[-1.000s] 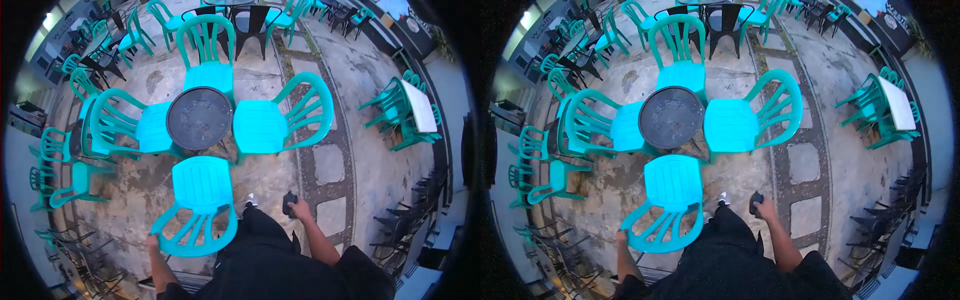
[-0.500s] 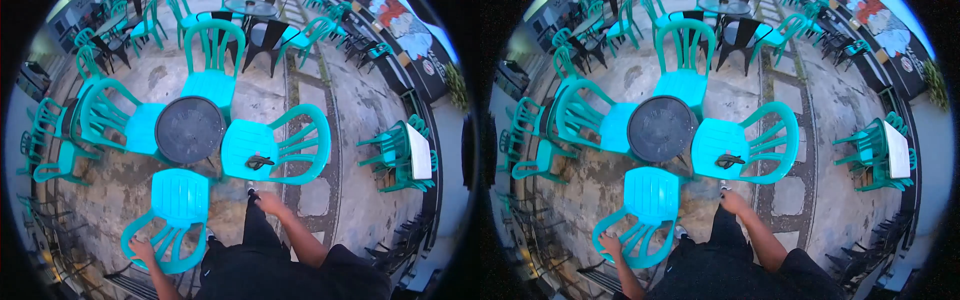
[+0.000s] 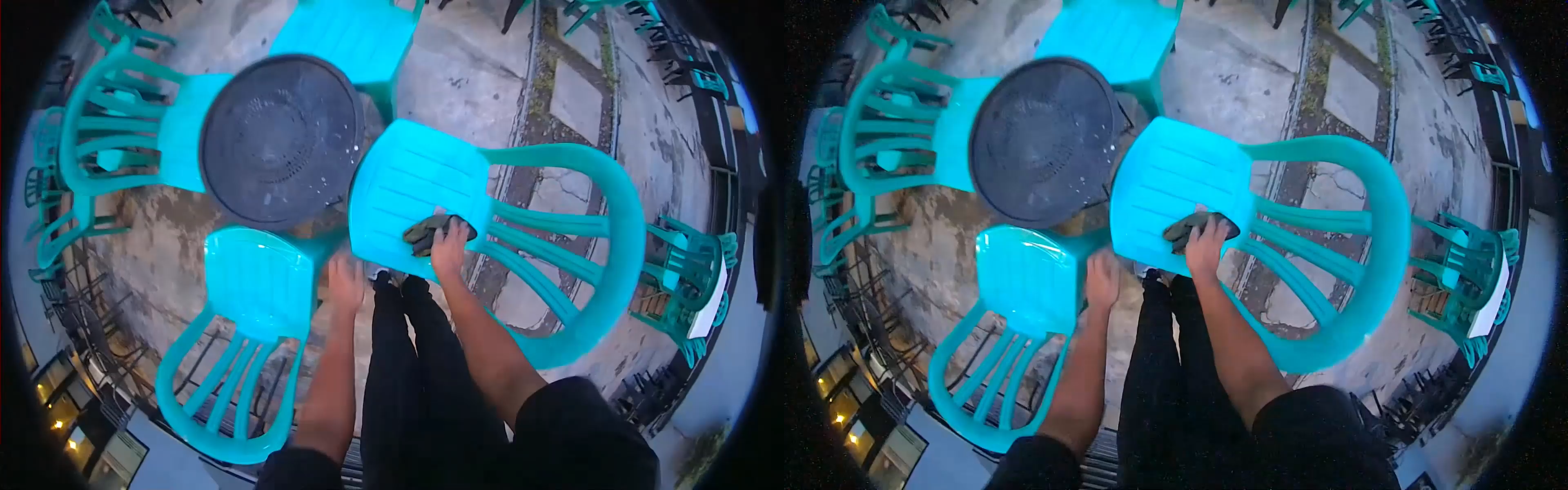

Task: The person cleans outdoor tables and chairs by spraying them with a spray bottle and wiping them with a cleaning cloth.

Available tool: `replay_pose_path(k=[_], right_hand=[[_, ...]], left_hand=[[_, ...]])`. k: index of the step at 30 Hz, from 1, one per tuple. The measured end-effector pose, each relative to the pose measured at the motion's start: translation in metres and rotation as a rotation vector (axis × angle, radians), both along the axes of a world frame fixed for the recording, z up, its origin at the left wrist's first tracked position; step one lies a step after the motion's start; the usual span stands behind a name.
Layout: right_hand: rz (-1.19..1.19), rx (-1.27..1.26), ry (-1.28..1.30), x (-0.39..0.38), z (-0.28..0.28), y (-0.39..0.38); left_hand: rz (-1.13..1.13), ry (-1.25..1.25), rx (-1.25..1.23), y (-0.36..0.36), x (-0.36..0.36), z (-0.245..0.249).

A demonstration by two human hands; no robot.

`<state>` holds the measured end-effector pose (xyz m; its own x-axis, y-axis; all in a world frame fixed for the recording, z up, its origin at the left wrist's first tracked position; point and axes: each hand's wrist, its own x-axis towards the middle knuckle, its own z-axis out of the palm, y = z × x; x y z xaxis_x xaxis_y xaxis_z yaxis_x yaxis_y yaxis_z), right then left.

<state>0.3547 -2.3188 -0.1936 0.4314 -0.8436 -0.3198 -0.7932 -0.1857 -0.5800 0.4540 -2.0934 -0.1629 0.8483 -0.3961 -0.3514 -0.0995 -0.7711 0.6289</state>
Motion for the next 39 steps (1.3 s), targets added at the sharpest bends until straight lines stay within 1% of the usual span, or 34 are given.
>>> replay_pose_path(k=[1,3,4,5,6,7,8,9,10,13,16,18,19,20,21,23,26,27,28,29,30,31,33,35,37,39], right_hand=[[-0.032,0.028,0.057,0.008,-0.026,-0.001],[-0.093,0.063,0.179,0.023,-0.08,0.004],[-0.078,-0.027,0.322,0.038,-0.095,0.015],[-0.055,-0.13,0.48,0.044,-0.103,0.014],[-0.079,-0.254,0.484,0.049,-0.108,0.005],[-0.104,-0.332,0.473,0.059,-0.112,0.02],[-0.13,-0.319,0.485,0.065,-0.118,0.025],[-0.177,-0.328,0.471,0.075,-0.122,0.016],[-0.199,-0.315,0.448,0.085,-0.126,0.006],[-0.142,-0.498,0.265,0.121,-0.138,-0.047],[-0.167,-0.524,0.199,0.17,-0.132,-0.075],[0.177,-0.643,0.276,0.192,-0.132,-0.064],[0.334,-0.568,0.043,0.2,-0.112,-0.054],[0.546,-0.6,-0.044,0.203,-0.108,-0.044],[0.735,-0.46,-0.173,0.206,-0.087,-0.044],[1.078,-0.407,-0.33,0.196,-0.09,-0.053],[1.417,-0.039,-0.045,0.183,-0.062,-0.12],[1.206,-0.374,0.002,0.157,-0.085,-0.131],[0.979,-0.546,-0.124,0.135,-0.107,-0.151],[0.837,-0.508,-0.216,0.118,-0.11,-0.165],[0.667,-0.626,-0.144,0.101,-0.111,-0.154],[0.449,-0.676,-0.074,0.097,-0.121,-0.14],[0.088,-0.678,-0.048,0.109,-0.139,-0.087],[0.266,-0.563,0.076,0.139,-0.119,-0.024],[0.792,-0.362,-0.262,0.144,-0.095,0.008],[1.194,-0.266,-0.336,0.154,-0.096,-0.013]], left_hand=[[0.126,0.044,-0.027,-0.023,0.013,-0.038],[0.324,-0.076,0.061,-0.063,0.034,-0.11],[0.385,-0.017,0.222,-0.078,0.041,-0.115],[0.439,0.068,0.379,-0.097,0.044,-0.108],[0.445,0.024,0.283,-0.105,0.037,-0.118],[0.438,-0.048,0.225,-0.086,0.036,-0.122],[0.388,-0.025,0.322,-0.079,0.035,-0.119],[0.333,-0.023,0.387,-0.087,0.041,-0.118],[0.365,-0.114,0.368,-0.089,0.038,-0.119],[0.369,-0.109,0.32,-0.09,0.037,-0.121],[0.37,-0.164,0.321,-0.088,0.038,-0.127],[0.372,-0.15,0.313,-0.091,0.036,-0.129],[0.377,-0.124,0.314,-0.091,0.038,-0.127],[0.377,-0.1,0.322,-0.09,0.037,-0.124],[0.378,-0.095,0.32,-0.089,0.035,-0.123],[0.385,-0.103,0.302,-0.09,0.037,-0.123],[0.371,-0.073,0.32,-0.089,0.038,-0.123],[0.361,-0.097,0.301,-0.088,0.035,-0.125],[0.361,-0.12,0.289,-0.089,0.034,-0.127],[0.367,-0.145,0.277,-0.086,0.033,-0.129],[0.372,-0.154,0.272,-0.081,0.032,-0.13],[0.374,-0.164,0.255,-0.08,0.032,-0.132],[0.392,-0.176,0.23,-0.088,0.033,-0.132],[0.411,-0.179,0.25,-0.087,0.034,-0.131],[0.417,-0.18,0.231,-0.087,0.034,-0.133],[0.414,-0.165,0.232,-0.086,0.033,-0.132]])
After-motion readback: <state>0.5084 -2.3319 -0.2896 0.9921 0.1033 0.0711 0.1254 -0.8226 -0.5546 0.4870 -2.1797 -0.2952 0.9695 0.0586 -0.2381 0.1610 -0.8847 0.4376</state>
